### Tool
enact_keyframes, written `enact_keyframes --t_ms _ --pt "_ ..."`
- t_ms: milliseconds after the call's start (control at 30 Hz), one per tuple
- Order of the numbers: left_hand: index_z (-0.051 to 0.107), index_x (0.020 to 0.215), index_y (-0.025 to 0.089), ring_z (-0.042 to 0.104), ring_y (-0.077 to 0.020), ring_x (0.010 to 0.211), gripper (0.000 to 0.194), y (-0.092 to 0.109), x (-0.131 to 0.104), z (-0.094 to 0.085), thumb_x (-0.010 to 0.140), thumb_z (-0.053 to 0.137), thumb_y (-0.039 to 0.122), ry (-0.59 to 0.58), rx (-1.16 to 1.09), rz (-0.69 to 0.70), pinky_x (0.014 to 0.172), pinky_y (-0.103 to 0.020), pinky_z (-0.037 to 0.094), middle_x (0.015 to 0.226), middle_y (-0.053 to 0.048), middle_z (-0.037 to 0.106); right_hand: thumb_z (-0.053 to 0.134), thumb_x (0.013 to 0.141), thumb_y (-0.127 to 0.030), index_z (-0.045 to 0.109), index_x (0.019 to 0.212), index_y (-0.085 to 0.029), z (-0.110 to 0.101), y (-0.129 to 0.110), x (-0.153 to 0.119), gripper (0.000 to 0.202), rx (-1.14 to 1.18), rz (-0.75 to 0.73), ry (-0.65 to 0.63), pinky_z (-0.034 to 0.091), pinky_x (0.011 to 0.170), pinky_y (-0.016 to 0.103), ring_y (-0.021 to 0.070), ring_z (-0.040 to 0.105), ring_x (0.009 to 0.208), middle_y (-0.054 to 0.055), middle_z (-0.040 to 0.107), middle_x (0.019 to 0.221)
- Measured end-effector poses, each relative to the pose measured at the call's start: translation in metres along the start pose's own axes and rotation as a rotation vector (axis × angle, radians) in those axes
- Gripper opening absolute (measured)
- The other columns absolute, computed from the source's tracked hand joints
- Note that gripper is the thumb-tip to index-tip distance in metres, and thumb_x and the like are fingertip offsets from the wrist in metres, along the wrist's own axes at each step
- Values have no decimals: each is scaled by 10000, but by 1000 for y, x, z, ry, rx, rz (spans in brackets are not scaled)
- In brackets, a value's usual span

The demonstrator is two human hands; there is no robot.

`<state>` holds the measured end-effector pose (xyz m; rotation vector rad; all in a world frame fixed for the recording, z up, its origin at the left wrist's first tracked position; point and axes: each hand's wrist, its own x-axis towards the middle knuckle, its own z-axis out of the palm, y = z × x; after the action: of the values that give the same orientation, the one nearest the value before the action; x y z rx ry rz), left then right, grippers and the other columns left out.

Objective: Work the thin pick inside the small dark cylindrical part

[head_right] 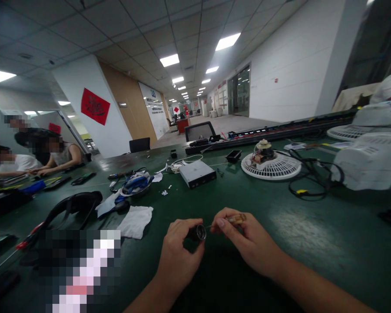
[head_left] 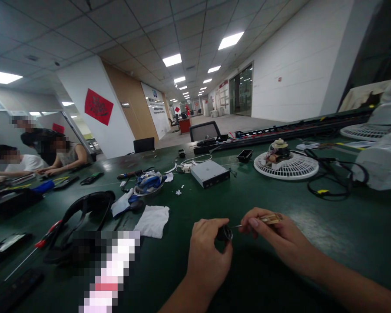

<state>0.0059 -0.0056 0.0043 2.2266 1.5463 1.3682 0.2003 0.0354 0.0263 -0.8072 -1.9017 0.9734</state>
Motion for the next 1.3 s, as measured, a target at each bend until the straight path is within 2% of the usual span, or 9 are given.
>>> enact_keyframes --t_ms 633,867,1100,1200,1300 --pt "656 1069 228 643 -233 898 422 -4 -1 1 710 635 8 18 23 -2 802 -425 521 974 -30 722 462 986 -483 680 892 -206 1 3 1 364 18 34 -22 528 690 303 189 669 774 39 696 825" --pt "653 1070 216 644 -229 902 430 0 -2 0 703 638 -7 23 18 -5 807 -427 523 971 -28 717 457 990 -480 678 814 -199 2 -2 0 398 52 15 -42 518 704 307 183 668 746 34 703 776" --pt "661 1072 211 645 -233 919 402 -2 -2 0 727 641 7 48 39 -30 827 -442 528 978 -37 717 482 980 -469 698 858 -205 2 -1 2 363 4 37 3 521 722 311 190 672 786 40 716 837" --pt "667 1074 206 648 -234 918 423 -2 -1 1 709 648 -6 35 48 -54 826 -441 535 977 -38 721 473 984 -478 696 832 -199 2 1 3 388 31 52 -36 515 706 308 185 668 762 37 711 803" --pt "670 1085 214 649 -226 908 427 -2 -1 1 716 651 1 9 30 -43 810 -420 543 973 -32 722 457 985 -506 697 832 -197 3 6 2 420 44 11 -18 504 665 297 175 648 736 43 701 816"
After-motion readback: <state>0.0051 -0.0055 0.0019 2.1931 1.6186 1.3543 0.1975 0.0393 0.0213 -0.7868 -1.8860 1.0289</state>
